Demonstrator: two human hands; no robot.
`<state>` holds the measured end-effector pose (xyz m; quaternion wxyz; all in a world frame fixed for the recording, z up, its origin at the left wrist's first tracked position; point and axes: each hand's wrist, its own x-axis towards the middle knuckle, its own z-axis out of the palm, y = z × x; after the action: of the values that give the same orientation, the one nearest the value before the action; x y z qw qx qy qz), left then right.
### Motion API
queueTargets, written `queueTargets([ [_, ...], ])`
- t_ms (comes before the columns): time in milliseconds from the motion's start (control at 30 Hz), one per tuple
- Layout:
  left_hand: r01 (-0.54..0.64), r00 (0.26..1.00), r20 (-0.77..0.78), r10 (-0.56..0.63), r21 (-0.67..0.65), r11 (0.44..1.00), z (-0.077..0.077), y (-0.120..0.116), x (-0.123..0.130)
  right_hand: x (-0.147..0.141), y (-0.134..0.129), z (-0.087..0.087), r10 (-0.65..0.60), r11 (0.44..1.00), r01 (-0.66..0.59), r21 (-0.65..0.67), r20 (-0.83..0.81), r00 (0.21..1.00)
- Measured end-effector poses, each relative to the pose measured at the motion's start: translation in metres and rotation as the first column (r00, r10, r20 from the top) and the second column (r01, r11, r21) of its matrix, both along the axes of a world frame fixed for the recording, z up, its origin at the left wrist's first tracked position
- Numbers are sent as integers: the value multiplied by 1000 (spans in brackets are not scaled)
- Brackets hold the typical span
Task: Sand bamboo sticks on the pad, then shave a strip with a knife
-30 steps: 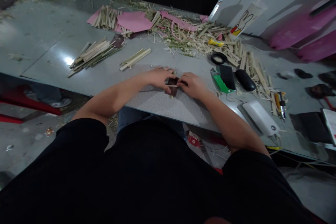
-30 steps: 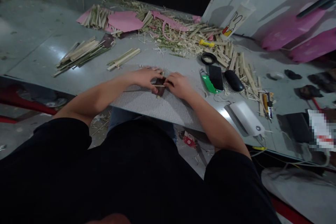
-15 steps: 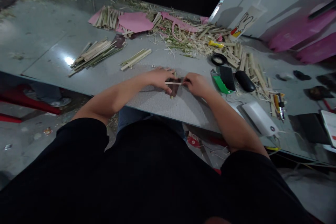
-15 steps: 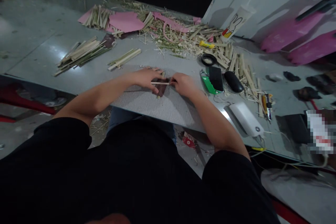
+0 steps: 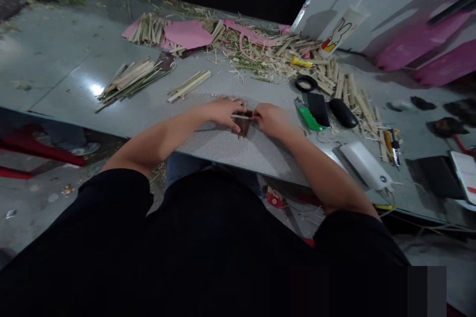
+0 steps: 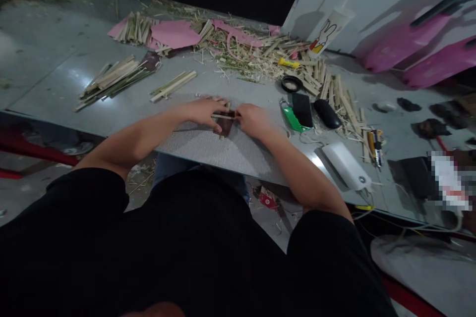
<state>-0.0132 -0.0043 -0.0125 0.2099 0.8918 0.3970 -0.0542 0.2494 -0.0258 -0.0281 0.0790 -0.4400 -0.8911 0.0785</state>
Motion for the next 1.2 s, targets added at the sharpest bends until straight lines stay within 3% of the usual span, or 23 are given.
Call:
queueTargets([
  [133, 0, 1000, 5, 0, 8, 1000, -1, 1, 0, -10, -6, -4, 62, 998, -63, -16, -5, 998],
  [333, 9, 1000, 10, -9, 11, 1000, 0, 0, 0, -5, 2, 1, -12, 1000, 12, 2, -6, 1000],
  [500, 5, 1000, -1, -5, 14, 1000, -1, 0, 1, -11, -3, -8, 57, 998, -58, -24, -8, 998],
  [700, -3, 1000, 13, 3, -1, 1000, -2, 1, -1, 2, 11, -4, -21, 1000, 21, 3, -38, 999],
  [867, -1, 1000, 11, 1, 12, 1000, -2, 1, 1, -6, 2, -9, 63, 997, -65, -38, -42, 997],
  [1067, -2, 1000, 17, 2, -2, 1000, 1, -2, 1, -2, 9, -1, -32, 999, 31, -20, -36, 999],
  [1200, 5, 1000, -2, -5, 21, 1000, 1, -3, 2, -11, -2, -6, 39, 998, -41, -50, -33, 999],
])
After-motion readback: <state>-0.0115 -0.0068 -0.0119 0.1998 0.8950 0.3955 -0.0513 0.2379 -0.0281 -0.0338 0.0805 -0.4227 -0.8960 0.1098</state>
